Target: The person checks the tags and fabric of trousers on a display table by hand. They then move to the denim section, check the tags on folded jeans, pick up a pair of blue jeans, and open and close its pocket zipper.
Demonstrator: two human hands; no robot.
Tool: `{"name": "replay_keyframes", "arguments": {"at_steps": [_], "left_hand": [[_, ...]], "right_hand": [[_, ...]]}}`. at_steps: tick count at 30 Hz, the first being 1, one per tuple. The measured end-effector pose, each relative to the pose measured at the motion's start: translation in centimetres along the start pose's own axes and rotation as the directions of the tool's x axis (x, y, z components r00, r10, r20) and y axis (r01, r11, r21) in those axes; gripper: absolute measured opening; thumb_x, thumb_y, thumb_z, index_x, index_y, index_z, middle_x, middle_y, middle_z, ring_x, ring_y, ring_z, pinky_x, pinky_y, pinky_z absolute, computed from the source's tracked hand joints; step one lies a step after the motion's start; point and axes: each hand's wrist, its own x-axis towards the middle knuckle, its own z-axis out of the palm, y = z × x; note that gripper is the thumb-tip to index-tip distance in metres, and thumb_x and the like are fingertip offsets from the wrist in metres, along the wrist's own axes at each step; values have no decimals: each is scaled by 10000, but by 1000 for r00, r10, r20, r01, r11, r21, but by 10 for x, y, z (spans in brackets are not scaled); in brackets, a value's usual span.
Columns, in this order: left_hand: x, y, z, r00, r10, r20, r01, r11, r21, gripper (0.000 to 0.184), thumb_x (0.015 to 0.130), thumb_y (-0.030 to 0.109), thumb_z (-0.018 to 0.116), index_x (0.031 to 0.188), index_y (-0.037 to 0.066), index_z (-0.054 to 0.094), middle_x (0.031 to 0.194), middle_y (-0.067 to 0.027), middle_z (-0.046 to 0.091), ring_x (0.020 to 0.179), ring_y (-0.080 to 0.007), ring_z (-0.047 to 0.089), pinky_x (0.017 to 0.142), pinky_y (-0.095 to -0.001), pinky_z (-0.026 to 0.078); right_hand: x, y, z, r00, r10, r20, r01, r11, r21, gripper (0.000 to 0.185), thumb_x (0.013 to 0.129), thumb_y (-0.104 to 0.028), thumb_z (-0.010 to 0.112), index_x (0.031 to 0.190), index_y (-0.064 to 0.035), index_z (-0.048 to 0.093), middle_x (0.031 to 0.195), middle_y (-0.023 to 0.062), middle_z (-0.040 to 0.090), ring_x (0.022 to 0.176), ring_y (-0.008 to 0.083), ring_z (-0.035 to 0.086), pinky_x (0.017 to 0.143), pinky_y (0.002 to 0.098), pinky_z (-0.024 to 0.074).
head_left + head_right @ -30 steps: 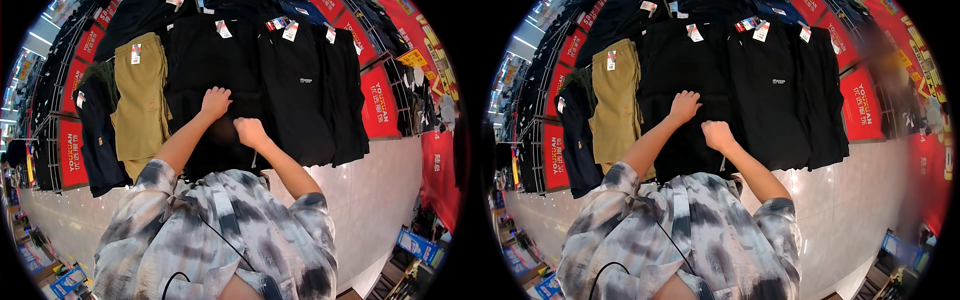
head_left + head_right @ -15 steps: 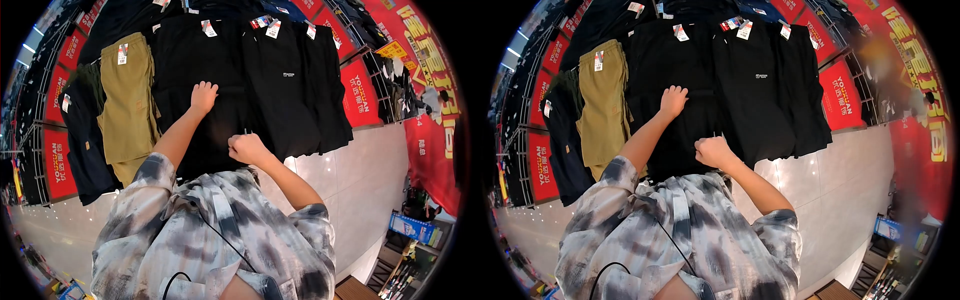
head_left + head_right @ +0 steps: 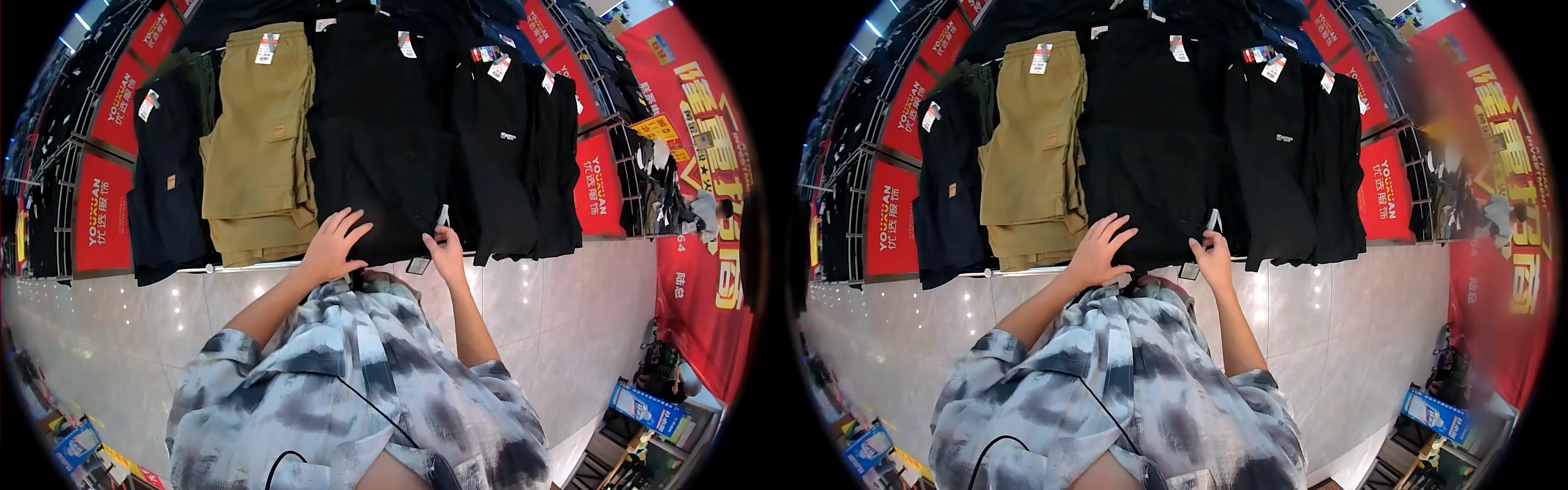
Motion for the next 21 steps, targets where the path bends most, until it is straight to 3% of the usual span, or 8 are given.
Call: {"name": "replay_keyframes", "arguments": {"at_steps": [3, 4, 7, 11, 15, 17, 19, 21], "left_hand": [[-2, -13, 6, 998, 36, -44, -35, 999, 29, 644, 733, 247, 795, 1315, 123, 551, 1423, -110, 471, 1345, -327, 399, 1091, -451, 352], [0, -13, 6, 998, 32, -61, -32, 999, 7, 617, 740, 193, 783, 1308, 119, 554, 1385, -93, 498, 1321, -303, 418, 1067, -439, 367], [2, -13, 12, 993, 57, -101, -55, 998, 17, 615, 736, 194, 781, 1300, 103, 553, 1351, -92, 510, 1295, -299, 434, 1062, -432, 363], [8, -11, 21, 989, 127, -76, -117, 985, 125, 619, 700, 170, 789, 1272, 102, 564, 1309, -74, 528, 1250, -272, 457, 1025, -407, 371], [25, -11, 15, 966, 209, -150, -190, 973, 133, 483, 714, 186, 795, 1160, 123, 620, 1123, -33, 629, 1122, -224, 541, 1023, -401, 371], [48, 1, -10, 938, 198, -284, -191, 980, 55, 303, 785, 219, 758, 1046, 107, 654, 959, -48, 673, 983, -226, 595, 1034, -409, 367], [72, 5, -29, 954, 137, -268, -159, 985, -63, 274, 834, 260, 726, 1032, 86, 652, 959, -69, 680, 938, -261, 628, 946, -399, 442], [99, 8, -48, 956, 93, -277, -138, 979, -148, 279, 853, 279, 712, 1025, 70, 648, 948, -92, 680, 893, -295, 644, 840, -400, 485]], "right_hand": [[3, -13, 1, 1000, -2, -23, -3, 970, -242, 537, 795, -361, 776, 1113, 43, 623, 929, 137, 598, 849, 276, 595, 779, 363, 495], [6, -11, 1, 999, 36, 7, -31, 940, -338, 550, 789, -421, 761, 1013, 69, 652, 903, 181, 628, 829, 308, 616, 756, 380, 504], [10, 2, 8, 998, 61, -21, -65, 945, -320, 494, 803, -410, 762, 778, 66, 633, 647, 139, 601, 633, 223, 576, 625, 368, 471], [10, 9, 1, 987, 163, 14, -162, 984, -72, 354, 841, -368, 737, 762, -40, 633, 620, 4, 560, 562, 131, 517, 550, 318, 445], [4, -28, -18, 926, 371, 66, -374, 883, 283, 255, 886, -325, 688, 806, -102, 595, 775, -10, 581, 701, 139, 536, 675, 297, 489], [0, -67, -36, 934, 320, 156, -340, 672, 658, 192, 948, -287, 605, 1033, -117, 581, 1059, 15, 591, 927, 137, 565, 760, 329, 531], [4, -86, -46, 975, 221, -11, -155, 718, 679, 193, 967, -248, 569, 1108, -117, 563, 1090, 10, 594, 987, 151, 572, 822, 327, 508], [7, -109, -51, 976, -5, -220, 100, 900, 425, 451, 924, -205, 619, 1330, -68, 480, 1317, 69, 530, 1184, 196, 525, 977, 355, 435]]}}
